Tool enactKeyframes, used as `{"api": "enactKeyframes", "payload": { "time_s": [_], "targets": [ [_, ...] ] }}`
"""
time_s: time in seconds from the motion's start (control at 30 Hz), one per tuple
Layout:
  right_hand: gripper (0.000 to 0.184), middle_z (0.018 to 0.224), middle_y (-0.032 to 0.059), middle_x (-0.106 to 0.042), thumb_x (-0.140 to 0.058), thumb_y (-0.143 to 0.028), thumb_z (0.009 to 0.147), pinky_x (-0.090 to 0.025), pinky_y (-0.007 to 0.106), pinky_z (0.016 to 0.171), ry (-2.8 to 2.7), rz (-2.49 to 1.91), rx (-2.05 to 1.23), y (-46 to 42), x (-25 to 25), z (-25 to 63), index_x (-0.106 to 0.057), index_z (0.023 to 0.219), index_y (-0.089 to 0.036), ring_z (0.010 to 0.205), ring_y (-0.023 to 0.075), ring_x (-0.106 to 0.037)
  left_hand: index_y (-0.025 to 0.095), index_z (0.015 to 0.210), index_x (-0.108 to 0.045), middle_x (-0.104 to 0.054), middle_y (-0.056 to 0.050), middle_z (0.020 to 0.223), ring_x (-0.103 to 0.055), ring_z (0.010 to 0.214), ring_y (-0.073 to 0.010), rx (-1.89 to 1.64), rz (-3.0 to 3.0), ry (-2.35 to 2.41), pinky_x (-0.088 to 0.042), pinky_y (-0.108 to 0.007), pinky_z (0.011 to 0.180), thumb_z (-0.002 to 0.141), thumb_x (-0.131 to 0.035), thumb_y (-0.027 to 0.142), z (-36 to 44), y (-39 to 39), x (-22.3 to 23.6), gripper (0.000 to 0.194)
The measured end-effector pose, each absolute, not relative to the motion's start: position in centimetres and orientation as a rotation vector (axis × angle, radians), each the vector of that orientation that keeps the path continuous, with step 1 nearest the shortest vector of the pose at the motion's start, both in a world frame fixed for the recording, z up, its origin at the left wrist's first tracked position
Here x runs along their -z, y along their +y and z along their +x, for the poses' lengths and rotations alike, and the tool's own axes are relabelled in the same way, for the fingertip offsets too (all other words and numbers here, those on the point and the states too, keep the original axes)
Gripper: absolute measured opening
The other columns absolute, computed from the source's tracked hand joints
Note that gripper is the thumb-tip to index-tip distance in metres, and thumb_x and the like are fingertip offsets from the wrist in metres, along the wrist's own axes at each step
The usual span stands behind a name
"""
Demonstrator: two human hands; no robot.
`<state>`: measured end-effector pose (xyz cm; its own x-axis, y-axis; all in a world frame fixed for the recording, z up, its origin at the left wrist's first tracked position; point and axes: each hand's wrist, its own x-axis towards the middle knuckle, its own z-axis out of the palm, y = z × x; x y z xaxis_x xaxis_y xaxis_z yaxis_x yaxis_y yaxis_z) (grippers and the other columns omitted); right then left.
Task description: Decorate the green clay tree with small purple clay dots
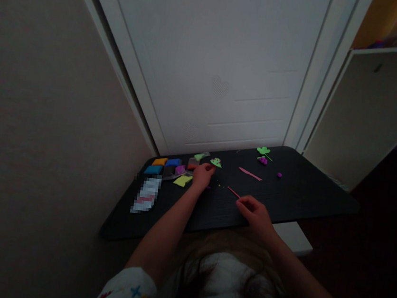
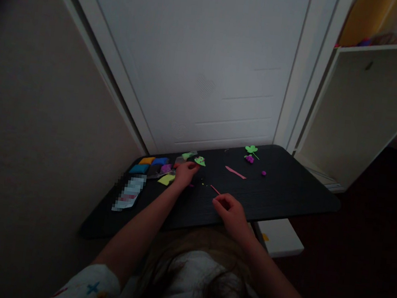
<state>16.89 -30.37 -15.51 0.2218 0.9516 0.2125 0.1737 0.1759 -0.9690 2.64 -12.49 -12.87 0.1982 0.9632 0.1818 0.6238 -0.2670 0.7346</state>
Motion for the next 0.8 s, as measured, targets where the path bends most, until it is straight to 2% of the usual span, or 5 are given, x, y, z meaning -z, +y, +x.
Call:
{"api": "enactKeyframes", "payload": {
  "time_s": [0.13, 0.23, 0.47, 0.6, 0.8],
  "targets": [
    [0.024, 0.071, 0.0013, -0.055, -0.054, -0.041, 0.071, -0.039, 0.026, 0.062, -1.24, -1.28, -0.812, -30.4, 15.4, 16.8, -0.058, 0.075, -0.018, 0.068, 0.015, -0.05, 0.01, 0.094, -0.056, -0.06, -0.007, 0.095, -0.056, 0.09, -0.0165, -1.123, 1.857, 1.197, -0.043, -0.039, 0.082, 0.077, -0.052, 0.031, 2.9, -14.2, 10.1, 0.027],
    [0.025, 0.071, 0.0014, -0.055, -0.053, -0.043, 0.071, -0.039, 0.027, 0.062, -1.248, -1.282, -0.805, -30.3, 15.4, 16.8, -0.057, 0.074, -0.018, 0.068, 0.0158, -0.051, 0.01, 0.096, -0.055, -0.061, -0.009, 0.098, -0.057, 0.092, -0.0167, -1.277, 1.743, 0.975, -0.043, -0.034, 0.085, 0.071, -0.059, 0.032, 3.1, -16.4, 7.4, 0.034],
    [0.026, 0.071, 0.0018, -0.056, -0.052, -0.044, 0.072, -0.039, 0.028, 0.061, -1.276, -1.281, -0.782, -30.5, 15.3, 16.4, -0.058, 0.074, -0.019, 0.068, 0.017, -0.051, 0.016, 0.101, -0.054, -0.061, -0.009, 0.104, -0.058, 0.094, -0.017, -1.418, 1.544, 0.568, -0.047, -0.031, 0.079, 0.067, -0.062, 0.026, 2.5, -23.8, 1.5, 0.036],
    [0.026, 0.072, 0.0022, -0.055, -0.051, -0.044, 0.073, -0.038, 0.029, 0.063, -1.303, -1.293, -0.773, -30.7, 15.3, 16.2, -0.057, 0.075, -0.019, 0.069, 0.018, -0.051, 0.02, 0.09, -0.062, -0.065, -0.003, 0.094, -0.06, 0.088, -0.0129, -1.39, 1.404, 0.303, -0.049, -0.025, 0.078, 0.064, -0.065, 0.014, 1.4, -27.1, -0.3, 0.027],
    [0.025, 0.07, 0.0019, -0.052, -0.05, -0.044, 0.074, -0.037, 0.029, 0.062, -1.335, -1.31, -0.759, -30.4, 15.4, 15.8, -0.056, 0.074, -0.02, 0.067, 0.018, -0.049, 0.025, 0.09, -0.063, -0.066, 0.004, 0.089, -0.06, 0.081, -0.0063, -1.41, 1.377, 0.056, -0.049, -0.015, 0.073, 0.063, -0.067, 0.013, 0.2, -30.0, -1.5, 0.029]
  ]
}}
